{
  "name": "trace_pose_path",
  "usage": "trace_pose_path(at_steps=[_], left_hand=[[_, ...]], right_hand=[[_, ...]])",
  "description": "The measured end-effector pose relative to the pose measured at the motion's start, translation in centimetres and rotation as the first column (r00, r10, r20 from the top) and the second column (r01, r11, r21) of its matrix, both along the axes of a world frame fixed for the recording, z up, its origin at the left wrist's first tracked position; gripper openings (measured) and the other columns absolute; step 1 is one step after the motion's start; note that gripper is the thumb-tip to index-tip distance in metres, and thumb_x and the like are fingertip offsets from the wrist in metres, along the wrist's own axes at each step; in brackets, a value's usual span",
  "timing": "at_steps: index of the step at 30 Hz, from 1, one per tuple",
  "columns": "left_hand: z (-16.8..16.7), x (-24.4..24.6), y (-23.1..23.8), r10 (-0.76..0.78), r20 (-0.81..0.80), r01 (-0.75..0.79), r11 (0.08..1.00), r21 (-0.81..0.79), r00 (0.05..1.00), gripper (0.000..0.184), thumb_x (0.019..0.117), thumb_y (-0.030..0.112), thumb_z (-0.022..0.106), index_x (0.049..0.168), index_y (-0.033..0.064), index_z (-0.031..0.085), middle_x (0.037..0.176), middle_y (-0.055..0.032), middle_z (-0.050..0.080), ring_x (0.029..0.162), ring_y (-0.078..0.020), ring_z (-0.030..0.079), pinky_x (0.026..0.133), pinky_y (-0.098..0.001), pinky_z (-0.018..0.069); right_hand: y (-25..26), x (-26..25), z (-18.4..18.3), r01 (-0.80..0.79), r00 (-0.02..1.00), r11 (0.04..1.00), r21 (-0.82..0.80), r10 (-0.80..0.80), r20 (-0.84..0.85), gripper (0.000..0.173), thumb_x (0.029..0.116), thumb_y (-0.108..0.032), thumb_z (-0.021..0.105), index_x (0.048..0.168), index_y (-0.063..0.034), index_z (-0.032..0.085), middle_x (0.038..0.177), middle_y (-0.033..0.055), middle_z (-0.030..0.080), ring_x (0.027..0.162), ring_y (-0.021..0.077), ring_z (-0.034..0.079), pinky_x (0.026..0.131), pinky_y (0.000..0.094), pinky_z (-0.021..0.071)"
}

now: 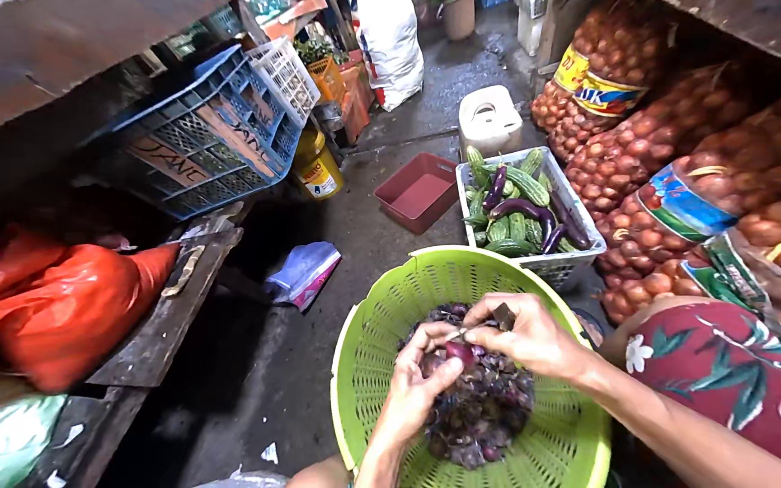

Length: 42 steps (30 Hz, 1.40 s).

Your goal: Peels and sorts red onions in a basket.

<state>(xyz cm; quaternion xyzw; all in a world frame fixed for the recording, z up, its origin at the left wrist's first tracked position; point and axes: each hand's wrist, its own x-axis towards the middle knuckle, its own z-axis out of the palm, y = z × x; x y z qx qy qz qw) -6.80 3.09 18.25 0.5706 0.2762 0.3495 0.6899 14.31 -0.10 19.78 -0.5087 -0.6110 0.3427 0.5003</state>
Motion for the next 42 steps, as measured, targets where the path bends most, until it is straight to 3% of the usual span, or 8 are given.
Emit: trace_pose_path(at_steps=[10,14,18,26,31,36,40,42], left_hand=[[1.0,0.3,1.0,0.491,0.164,-0.297,0.725,-0.621,0.856,0.023,0.1056,0.003,0.042,0.114,0.0002,0.063,0.095,-0.0135,0.072,0.074,-0.0162,0.073,0.063,-0.0255,0.0617],[0.8,0.3,1.0,0.49,0.212,-0.28,0.746,-0.604,0.846,0.02,0.0974,-0.006,0.049,0.112,-0.0007,0.062,0.1,-0.0157,0.073,0.081,-0.0197,0.075,0.069,-0.0303,0.064],[0.9,0.4,0.5,0.405,0.229,-0.229,0.808,-0.542,0.885,0.022,0.0956,-0.004,0.051,0.115,0.0002,0.06,0.1,-0.0163,0.072,0.078,-0.0202,0.075,0.067,-0.0308,0.064],[0.0,0.7,-0.2,0.303,0.166,-0.208,0.879,-0.43,0.938,0.021,0.0881,0.009,0.076,0.108,0.0055,0.072,0.091,-0.0103,0.073,0.064,-0.0097,0.068,0.057,-0.0226,0.0588],[0.1,0.9,-0.6,0.291,0.198,-0.189,0.89,-0.415,0.936,0.02,0.0856,0.007,0.078,0.103,0.0047,0.068,0.087,-0.0116,0.073,0.065,-0.0127,0.07,0.059,-0.0253,0.0605],[0.9,0.6,-0.6,0.234,0.16,-0.165,0.919,-0.357,0.959,0.039,0.0859,0.0,0.071,0.124,0.0006,0.065,0.105,-0.0131,0.073,0.077,-0.0176,0.073,0.068,-0.0312,0.0638],[1.5,1.0,-0.8,0.227,0.104,-0.163,0.889,-0.427,0.968,0.041,0.0867,-0.006,0.053,0.127,-0.0054,0.061,0.107,-0.0149,0.071,0.08,-0.0188,0.074,0.073,-0.0322,0.0641],[1.5,1.2,-0.7,0.271,0.086,-0.2,0.857,-0.475,0.959,0.035,0.0905,-0.007,0.05,0.124,-0.0065,0.061,0.103,-0.0161,0.072,0.077,-0.0201,0.074,0.07,-0.0328,0.0644]], right_hand=[[-0.9,0.1,1.1,-0.387,0.91,0.919,-0.077,0.367,-0.191,0.006,0.0857,-0.009,0.076,0.091,-0.0066,0.076,0.083,-0.0071,0.07,0.069,-0.0063,0.061,0.061,0.0119,0.0511],[-0.6,0.2,1.5,-0.279,0.95,0.951,-0.136,0.253,-0.185,0.009,0.086,-0.017,0.077,0.09,-0.0115,0.072,0.076,-0.0092,0.066,0.06,-0.0053,0.057,0.052,0.0129,0.0476],[0.6,0.9,0.0,0.036,0.977,0.997,-0.071,-0.021,0.211,0.017,0.0871,-0.016,0.07,0.096,-0.0021,0.073,0.096,0.0095,0.066,0.083,0.0132,0.062,0.073,0.0303,0.0508],[-0.1,-1.5,-0.8,-0.067,0.988,0.983,0.169,0.042,0.148,0.05,0.0825,-0.033,0.083,0.118,-0.0015,0.068,0.104,0.0111,0.068,0.082,0.0078,0.062,0.069,0.0202,0.0528],[0.2,-1.8,-2.0,-0.026,0.989,0.944,0.33,-0.023,0.145,0.025,0.0857,-0.021,0.079,0.103,-0.0032,0.078,0.099,0.0103,0.074,0.091,0.0067,0.068,0.08,0.0168,0.0549],[0.4,-1.1,-1.6,-0.023,0.988,0.938,0.347,-0.032,0.151,0.018,0.0851,-0.008,0.07,0.099,-0.0034,0.079,0.101,0.01,0.076,0.091,0.0056,0.071,0.08,0.0159,0.0559],[0.2,-0.9,-1.2,0.048,0.982,0.977,0.21,-0.084,0.167,0.016,0.0851,-0.012,0.069,0.096,-0.005,0.077,0.093,0.0055,0.075,0.077,0.002,0.065,0.069,0.0155,0.0521],[0.1,-0.8,0.0,0.123,0.971,0.989,-0.08,-0.103,0.215,0.029,0.0925,-0.026,0.069,0.11,-0.004,0.073,0.095,0.0088,0.072,0.076,0.0129,0.065,0.068,0.0306,0.0539]])
